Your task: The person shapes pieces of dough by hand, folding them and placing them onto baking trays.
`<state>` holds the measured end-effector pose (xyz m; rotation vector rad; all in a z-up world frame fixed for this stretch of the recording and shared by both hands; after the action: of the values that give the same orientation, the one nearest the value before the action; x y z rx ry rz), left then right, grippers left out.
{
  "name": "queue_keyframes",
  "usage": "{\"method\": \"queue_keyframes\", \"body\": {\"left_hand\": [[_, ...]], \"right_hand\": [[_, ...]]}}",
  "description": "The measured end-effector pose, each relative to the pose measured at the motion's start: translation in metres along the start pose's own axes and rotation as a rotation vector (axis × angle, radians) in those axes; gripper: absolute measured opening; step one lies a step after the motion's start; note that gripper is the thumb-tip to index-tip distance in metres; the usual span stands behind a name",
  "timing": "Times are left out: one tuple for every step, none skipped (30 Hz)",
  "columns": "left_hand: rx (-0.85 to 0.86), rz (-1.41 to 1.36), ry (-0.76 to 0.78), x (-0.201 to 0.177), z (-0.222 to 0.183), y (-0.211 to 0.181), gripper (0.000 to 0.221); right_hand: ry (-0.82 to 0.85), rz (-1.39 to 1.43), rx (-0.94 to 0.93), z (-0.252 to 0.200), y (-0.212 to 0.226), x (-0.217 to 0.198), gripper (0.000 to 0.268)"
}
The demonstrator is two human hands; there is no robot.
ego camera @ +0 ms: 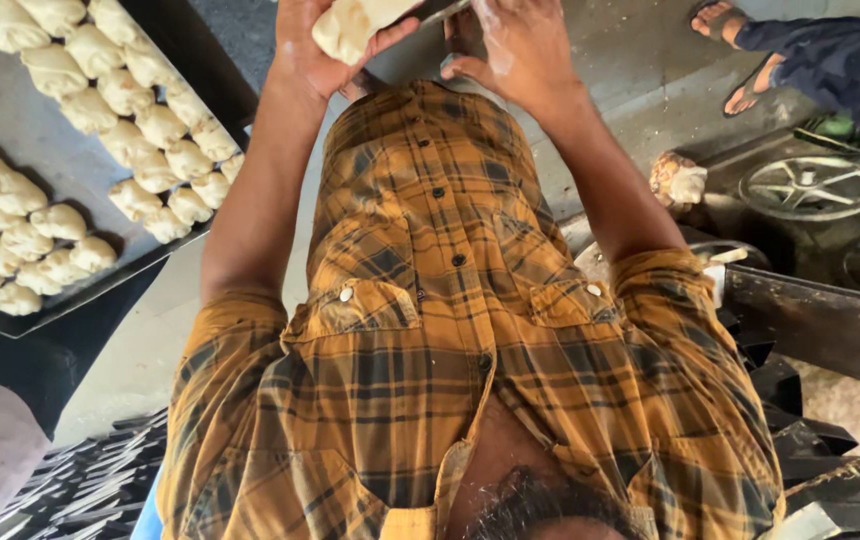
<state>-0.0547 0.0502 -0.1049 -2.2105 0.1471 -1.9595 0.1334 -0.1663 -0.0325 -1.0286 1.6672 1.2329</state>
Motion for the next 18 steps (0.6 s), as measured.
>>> {"method": "queue_keyframes", "body": {"left_hand": [[0.022, 0.037, -0.092, -0.003, -0.003, -0.001, 0.063], [0.045, 0.074, -0.185, -0.004, -0.007, -0.002, 0.064], [0.062, 0.106, -0.284, -0.002, -0.016, 0.000, 0.065], [0.090, 0.154, -0.324, 0.002, -0.028, 0.000, 0.059], [0.138, 0.205, -0.362, 0.006, -0.039, -0.005, 0.054], [0.186, 0.255, -0.400, 0.009, -0.046, -0.010, 0.049], [0.213, 0.393, -0.436, 0.013, -0.054, -0.009, 0.042], [0.238, 0.531, -0.473, 0.017, -0.061, -0.007, 0.034], [0.267, 0.671, -0.507, 0.020, -0.064, -0.006, 0.028], [0.330, 0.881, -0.528, 0.024, -0.065, -0.005, 0.023], [0.393, 1.089, -0.551, 0.028, -0.062, 0.000, 0.018], [0.453, 1.298, -0.575, 0.033, -0.059, 0.006, 0.013], [0.463, 1.355, -0.631, 0.037, -0.059, 0.010, 0.016], [0.472, 1.411, -0.688, 0.039, -0.058, 0.013, 0.022], [0.478, 1.466, -0.733, 0.042, -0.058, 0.014, 0.029], [0.482, 1.524, -0.768, 0.045, -0.062, 0.014, 0.029], [0.491, 1.586, -0.798, 0.048, -0.064, 0.011, 0.029], [0.500, 1.647, -0.828, 0.052, -0.065, 0.008, 0.029]], "right_hand": [[-0.005, -0.022, -0.014, 0.005, 0.006, 0.003, 0.102], [-0.010, -0.044, -0.029, 0.008, 0.010, 0.006, 0.105], [0.018, -0.049, -0.019, 0.006, 0.013, 0.010, 0.101], [0.046, -0.054, -0.010, 0.006, 0.016, 0.013, 0.098], [0.069, -0.069, -0.017, 0.013, 0.015, 0.014, 0.094], [0.050, -0.085, -0.032, 0.017, 0.016, 0.012, 0.096], [0.038, -0.087, -0.041, 0.016, 0.022, 0.011, 0.097], [0.025, -0.090, -0.050, 0.015, 0.030, 0.010, 0.099], [0.034, -0.080, -0.071, 0.018, 0.036, 0.008, 0.101], [0.043, -0.070, -0.091, 0.022, 0.044, 0.007, 0.103], [0.055, -0.062, -0.113, 0.025, 0.050, 0.004, 0.105], [0.059, -0.034, -0.136, 0.023, 0.050, -0.002, 0.103], [0.064, 0.003, -0.161, 0.020, 0.052, -0.006, 0.102], [0.070, 0.040, -0.185, 0.020, 0.055, -0.007, 0.100], [0.086, 0.001, -0.184, 0.023, 0.061, -0.003, 0.103], [0.101, -0.038, -0.184, 0.026, 0.069, 0.005, 0.106], [0.109, -0.081, -0.181, 0.031, 0.074, 0.008, 0.109], [0.131, -0.053, -0.178, 0.033, 0.074, 0.008, 0.114]]}}
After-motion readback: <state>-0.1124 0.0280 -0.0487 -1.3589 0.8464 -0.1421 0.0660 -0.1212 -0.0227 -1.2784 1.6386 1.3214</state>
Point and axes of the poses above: each hand's wrist, its own z-axis towards the middle knuckle, its own x-axis out of the palm, y = z × x, the point moved 2 cm from there along z, towards the middle knuckle, and after that the axes turned 9 degrees about y, right-handed, at the moved point
